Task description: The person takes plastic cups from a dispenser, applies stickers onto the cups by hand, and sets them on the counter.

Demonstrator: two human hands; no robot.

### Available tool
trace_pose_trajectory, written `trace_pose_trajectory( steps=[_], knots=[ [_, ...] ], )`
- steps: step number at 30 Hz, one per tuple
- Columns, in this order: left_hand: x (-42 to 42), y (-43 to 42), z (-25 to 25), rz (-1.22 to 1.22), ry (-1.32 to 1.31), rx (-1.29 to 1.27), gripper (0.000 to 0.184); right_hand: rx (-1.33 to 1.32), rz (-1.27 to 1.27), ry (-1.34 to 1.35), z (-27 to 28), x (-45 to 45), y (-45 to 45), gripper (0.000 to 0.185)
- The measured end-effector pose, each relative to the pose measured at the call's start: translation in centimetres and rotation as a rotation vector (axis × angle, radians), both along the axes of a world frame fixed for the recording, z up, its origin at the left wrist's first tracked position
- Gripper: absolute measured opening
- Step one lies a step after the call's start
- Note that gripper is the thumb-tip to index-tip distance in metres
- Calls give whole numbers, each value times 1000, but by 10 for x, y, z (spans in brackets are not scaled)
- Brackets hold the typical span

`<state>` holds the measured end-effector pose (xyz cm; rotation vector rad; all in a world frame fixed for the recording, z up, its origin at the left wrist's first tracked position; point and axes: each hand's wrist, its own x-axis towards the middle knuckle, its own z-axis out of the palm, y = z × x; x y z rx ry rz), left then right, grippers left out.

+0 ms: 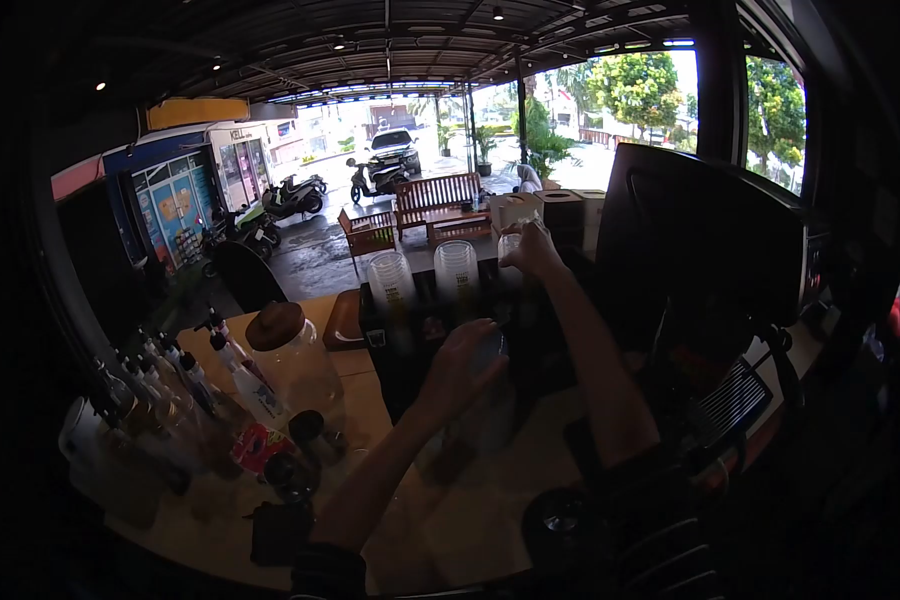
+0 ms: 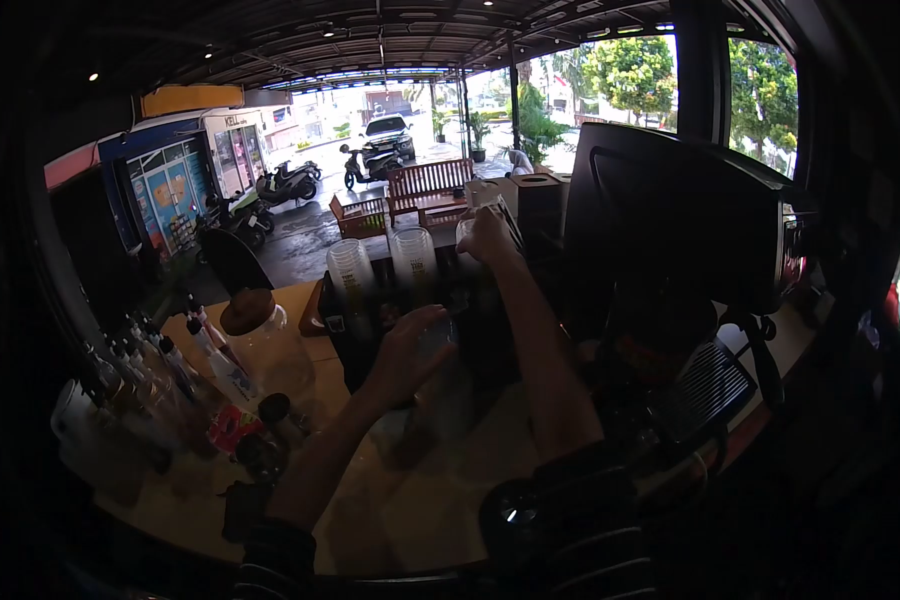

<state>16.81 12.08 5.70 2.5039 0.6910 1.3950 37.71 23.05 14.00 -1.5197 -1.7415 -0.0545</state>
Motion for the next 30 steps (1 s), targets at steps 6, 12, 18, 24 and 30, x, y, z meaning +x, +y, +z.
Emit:
trace_pose_trajectory(
  steps=[6, 12, 18, 24, 30],
  knots=[
    [-1, 0, -3, -10, 27, 13, 52, 74, 0, -49, -26, -4, 0, 67],
    [-26, -24, 0, -72, -190, -224, 75, 406, 45, 33, -22, -59, -64, 68],
    [-44, -25, -53, -47, -71, -432, 100, 85, 240, 473, -65, -75, -138, 85],
    [-38, -2, -99, -88, 20, -606, 107, -110, 349, 292, -136, -62, -138, 122],
    [-25, -4, -97, 13, -73, -563, 97, -111, 381, 412, -143, -73, -140, 115]
  ],
)
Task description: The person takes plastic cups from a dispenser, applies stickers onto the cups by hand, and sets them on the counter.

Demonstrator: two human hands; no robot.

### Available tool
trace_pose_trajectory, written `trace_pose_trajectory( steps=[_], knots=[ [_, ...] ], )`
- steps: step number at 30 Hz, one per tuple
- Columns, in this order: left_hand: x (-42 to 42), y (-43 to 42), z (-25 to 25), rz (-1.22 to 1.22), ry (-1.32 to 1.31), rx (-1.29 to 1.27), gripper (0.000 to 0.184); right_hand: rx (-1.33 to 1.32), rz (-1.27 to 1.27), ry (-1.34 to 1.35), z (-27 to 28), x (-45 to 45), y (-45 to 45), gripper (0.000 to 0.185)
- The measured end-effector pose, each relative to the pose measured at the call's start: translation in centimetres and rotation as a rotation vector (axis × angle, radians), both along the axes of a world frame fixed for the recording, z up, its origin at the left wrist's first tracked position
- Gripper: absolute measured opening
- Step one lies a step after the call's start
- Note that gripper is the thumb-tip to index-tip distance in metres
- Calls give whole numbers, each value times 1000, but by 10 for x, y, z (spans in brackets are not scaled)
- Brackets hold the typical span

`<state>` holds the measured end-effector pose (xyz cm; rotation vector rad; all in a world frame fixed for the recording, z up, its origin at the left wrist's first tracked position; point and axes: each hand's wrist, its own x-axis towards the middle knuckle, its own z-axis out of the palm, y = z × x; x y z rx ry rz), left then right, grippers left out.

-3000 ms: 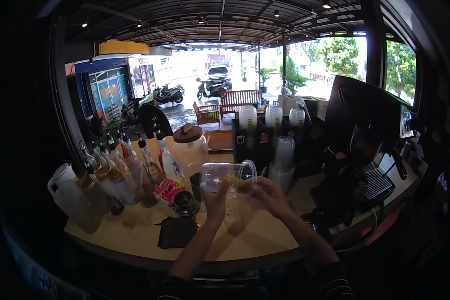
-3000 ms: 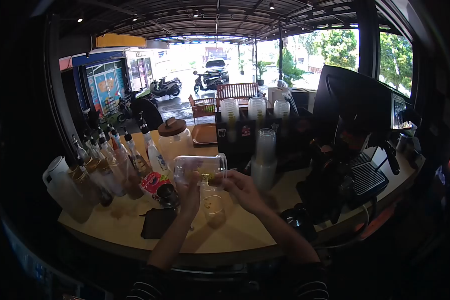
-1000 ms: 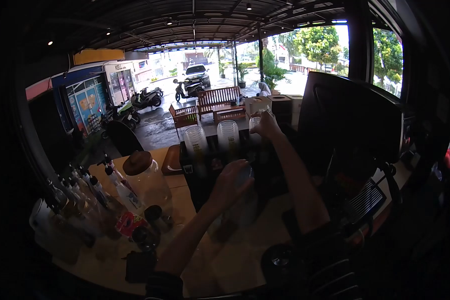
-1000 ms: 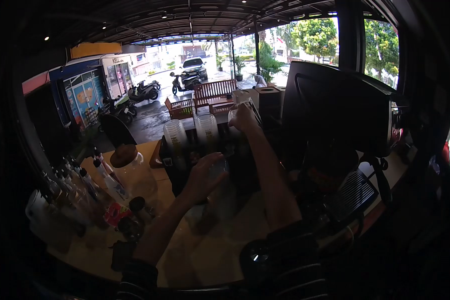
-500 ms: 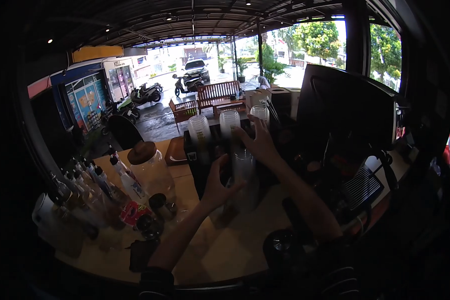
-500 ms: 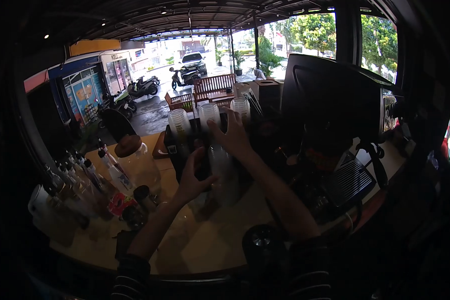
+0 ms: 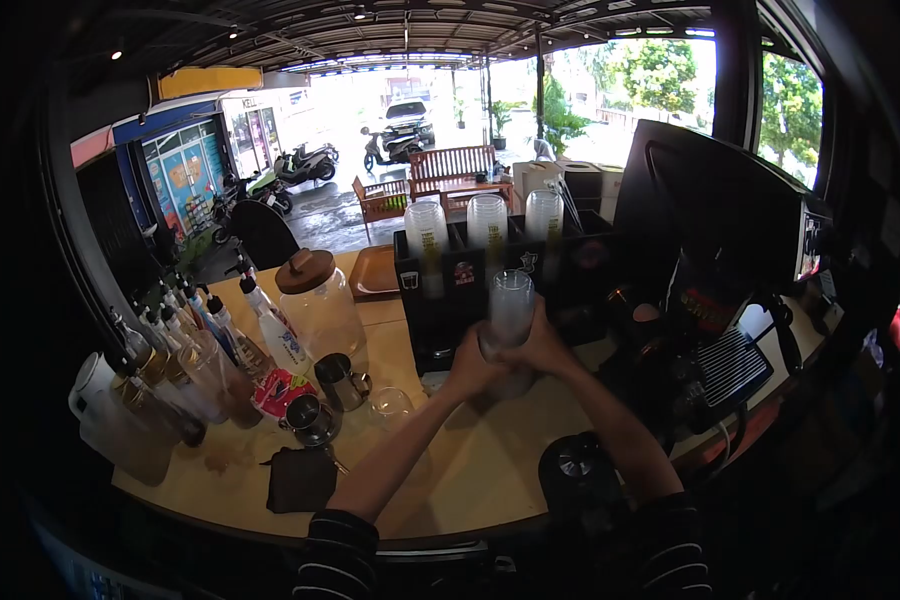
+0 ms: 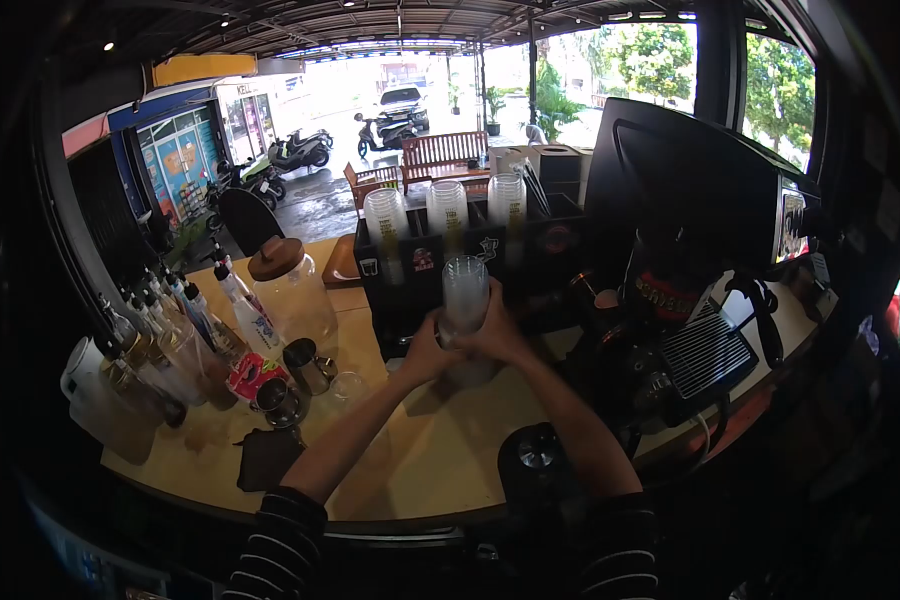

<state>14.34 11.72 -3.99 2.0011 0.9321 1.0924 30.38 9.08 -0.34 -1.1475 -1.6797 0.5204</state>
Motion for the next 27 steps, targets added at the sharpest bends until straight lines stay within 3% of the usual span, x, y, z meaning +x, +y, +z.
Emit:
trace_pose_trajectory(
  steps=[8, 12, 16, 18, 20, 25, 27],
  knots=[
    [4, 1, -6, 64, -66, 25, 84, 1, -114, 25, 3, -11, -14, 105],
    [5, 2, -4, 20, -114, 5, 84, 139, -195, 112, 9, -17, -9, 98],
    [0, -6, 4, -1, -12, -44, 88, 117, -199, 21, 40, -16, -6, 93],
    [-2, -10, 7, -35, 14, -41, 90, 414, -268, -114, 52, -17, -4, 86],
    [-8, -17, 7, 18, -95, 170, 95, 454, -288, -177, 66, -21, -14, 86],
    [-41, -67, 69, 115, -325, 282, 99, 561, -307, -392, 97, -56, -49, 86],
    [-47, -81, 85, 34, -655, 301, 95, 589, -239, -448, 95, -73, -50, 83]
  ],
)
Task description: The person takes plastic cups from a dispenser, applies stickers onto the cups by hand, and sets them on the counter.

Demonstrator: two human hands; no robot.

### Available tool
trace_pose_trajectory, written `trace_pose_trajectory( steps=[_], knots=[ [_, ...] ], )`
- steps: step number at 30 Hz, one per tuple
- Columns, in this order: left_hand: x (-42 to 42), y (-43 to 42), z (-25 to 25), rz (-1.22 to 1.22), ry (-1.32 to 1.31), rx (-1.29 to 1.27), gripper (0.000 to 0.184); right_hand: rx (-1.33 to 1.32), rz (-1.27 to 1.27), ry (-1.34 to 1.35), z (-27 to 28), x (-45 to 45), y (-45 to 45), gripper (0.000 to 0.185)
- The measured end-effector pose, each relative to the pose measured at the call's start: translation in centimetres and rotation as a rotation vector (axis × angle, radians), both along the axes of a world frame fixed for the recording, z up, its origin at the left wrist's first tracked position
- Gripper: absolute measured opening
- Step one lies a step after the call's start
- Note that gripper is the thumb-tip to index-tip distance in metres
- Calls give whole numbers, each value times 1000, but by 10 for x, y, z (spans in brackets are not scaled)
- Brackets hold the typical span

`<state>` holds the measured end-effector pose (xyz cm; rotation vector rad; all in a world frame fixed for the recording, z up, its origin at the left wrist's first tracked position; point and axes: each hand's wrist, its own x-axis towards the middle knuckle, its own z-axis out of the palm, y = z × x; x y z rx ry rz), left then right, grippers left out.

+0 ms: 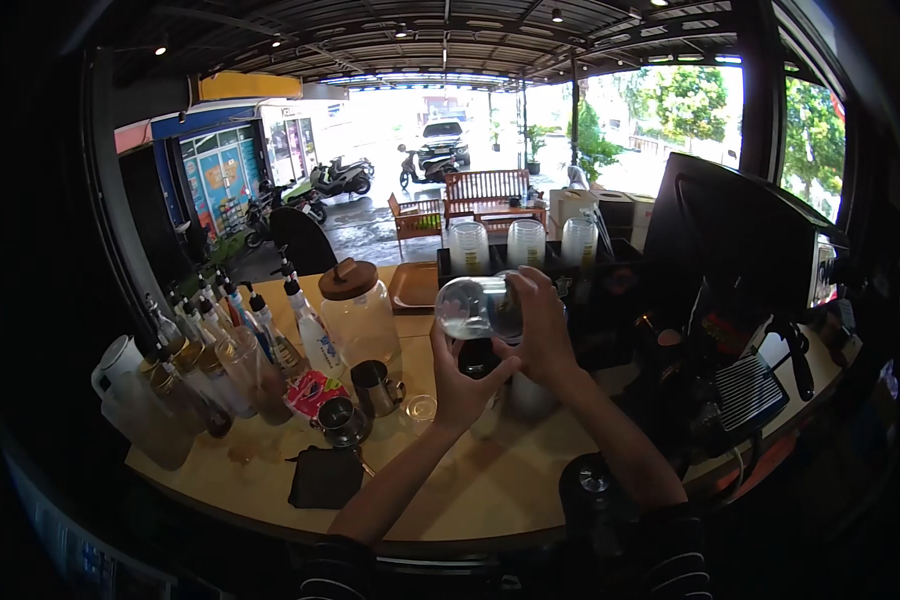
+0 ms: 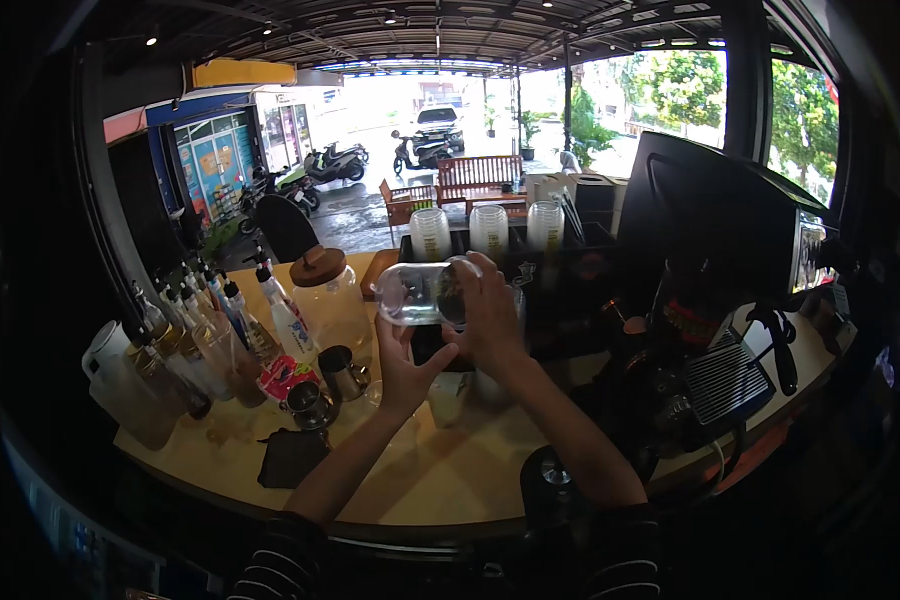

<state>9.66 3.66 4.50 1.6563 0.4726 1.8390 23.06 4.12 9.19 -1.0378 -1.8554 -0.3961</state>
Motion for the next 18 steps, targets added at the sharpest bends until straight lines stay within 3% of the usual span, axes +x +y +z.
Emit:
trace_pose_trajectory(
  steps=[6, 8, 13, 18],
  knots=[
    [-51, 10, 2, 157, -110, -82, 74, -98, 236, -8, 1, -42, -14, 79],
    [-77, 12, 7, -40, -132, -23, 71, -119, 379, -24, 5, -43, -12, 80],
    [-119, 3, 18, -189, 77, -100, 70, -334, 803, 198, 26, -61, -14, 73],
    [-125, -8, 18, -161, 316, -102, 74, -413, 856, 131, 27, -81, -9, 78]
  ],
)
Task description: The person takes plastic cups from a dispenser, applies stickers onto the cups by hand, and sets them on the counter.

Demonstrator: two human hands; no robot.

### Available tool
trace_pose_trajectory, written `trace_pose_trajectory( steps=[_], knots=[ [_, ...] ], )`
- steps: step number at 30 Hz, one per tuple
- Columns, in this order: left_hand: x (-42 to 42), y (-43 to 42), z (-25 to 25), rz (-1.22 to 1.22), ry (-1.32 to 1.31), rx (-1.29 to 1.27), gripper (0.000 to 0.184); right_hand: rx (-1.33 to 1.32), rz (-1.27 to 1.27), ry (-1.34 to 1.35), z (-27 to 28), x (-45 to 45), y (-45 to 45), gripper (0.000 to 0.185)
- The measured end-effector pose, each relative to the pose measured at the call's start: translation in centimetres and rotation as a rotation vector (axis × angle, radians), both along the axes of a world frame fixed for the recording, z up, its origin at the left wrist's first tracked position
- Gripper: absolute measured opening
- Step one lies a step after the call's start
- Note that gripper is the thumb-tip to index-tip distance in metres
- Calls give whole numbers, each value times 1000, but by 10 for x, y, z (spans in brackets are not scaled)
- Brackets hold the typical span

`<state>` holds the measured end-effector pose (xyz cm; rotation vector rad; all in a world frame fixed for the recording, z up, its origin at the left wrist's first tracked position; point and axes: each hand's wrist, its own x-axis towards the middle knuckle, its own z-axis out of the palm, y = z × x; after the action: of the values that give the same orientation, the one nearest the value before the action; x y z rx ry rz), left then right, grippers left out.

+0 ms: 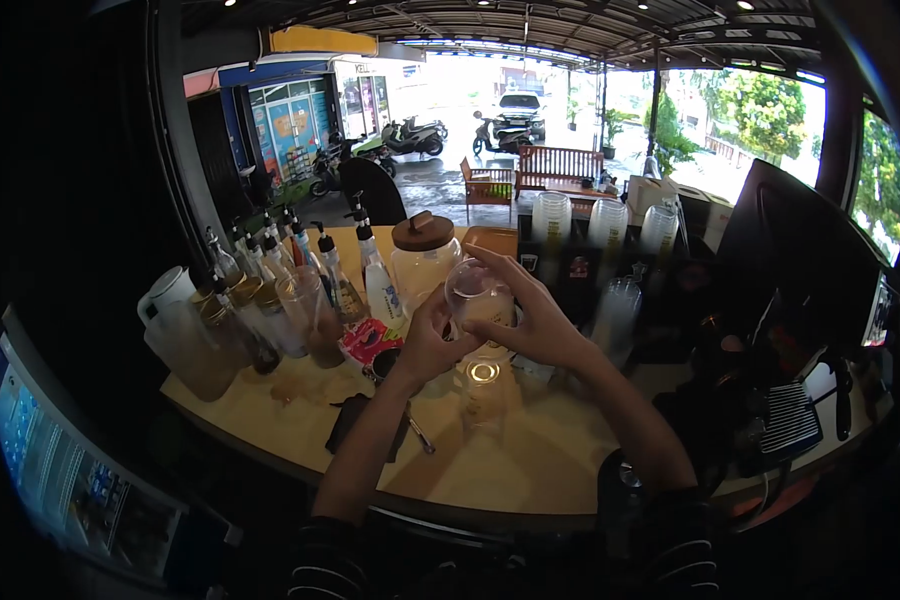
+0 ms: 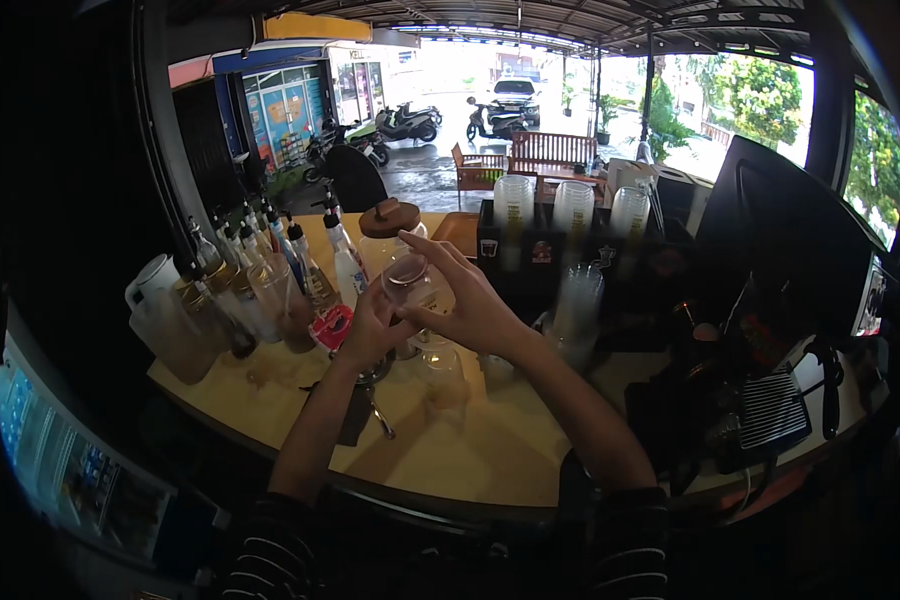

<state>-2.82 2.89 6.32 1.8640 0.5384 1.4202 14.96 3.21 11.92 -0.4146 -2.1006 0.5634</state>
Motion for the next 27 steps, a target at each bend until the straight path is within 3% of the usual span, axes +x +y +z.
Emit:
trace_pose_trajectory(
  steps=[3, 6, 9, 11, 12, 14, 16, 20, 22, 23, 25, 26, 27],
  knots=[
    [-2, -9, -7, 117, -92, -6, 83, 42, -38, -51, -5, -5, 1, 77],
    [-19, -6, -44, 280, 13, 8, 93, 19, -160, 37, -23, -4, 7, 76],
    [-26, -14, -83, 302, 266, -189, 103, 17, -328, -53, -43, -6, 8, 75],
    [-28, -7, -118, 311, 422, -192, 104, 9, -466, -205, -57, -11, 11, 75],
    [-26, -10, -123, 319, 578, -187, 105, 2, -460, -208, -60, -14, 11, 75],
    [-17, -15, -133, 350, 525, -156, 103, -74, -520, -417, -64, -20, 11, 73],
    [-13, -13, -140, 383, 817, -349, 99, -80, -535, -473, -70, -24, 12, 72],
    [-5, -8, -154, 470, 730, -287, 94, -94, -538, -443, -93, -17, 28, 66],
    [-1, -4, -164, 655, 448, -223, 93, -136, -491, -357, -103, -7, 39, 64],
    [0, -3, -165, 654, 447, -223, 93, -180, -443, -268, -108, -1, 44, 63],
    [5, -7, -160, 512, 122, -464, 96, -281, -439, -213, -107, 10, 42, 63],
    [6, -8, -157, 510, 121, -465, 96, -381, -434, -155, -107, 15, 41, 63],
    [6, -9, -151, 421, -40, -579, 95, -381, -438, -154, -109, 21, 40, 63]
  ],
)
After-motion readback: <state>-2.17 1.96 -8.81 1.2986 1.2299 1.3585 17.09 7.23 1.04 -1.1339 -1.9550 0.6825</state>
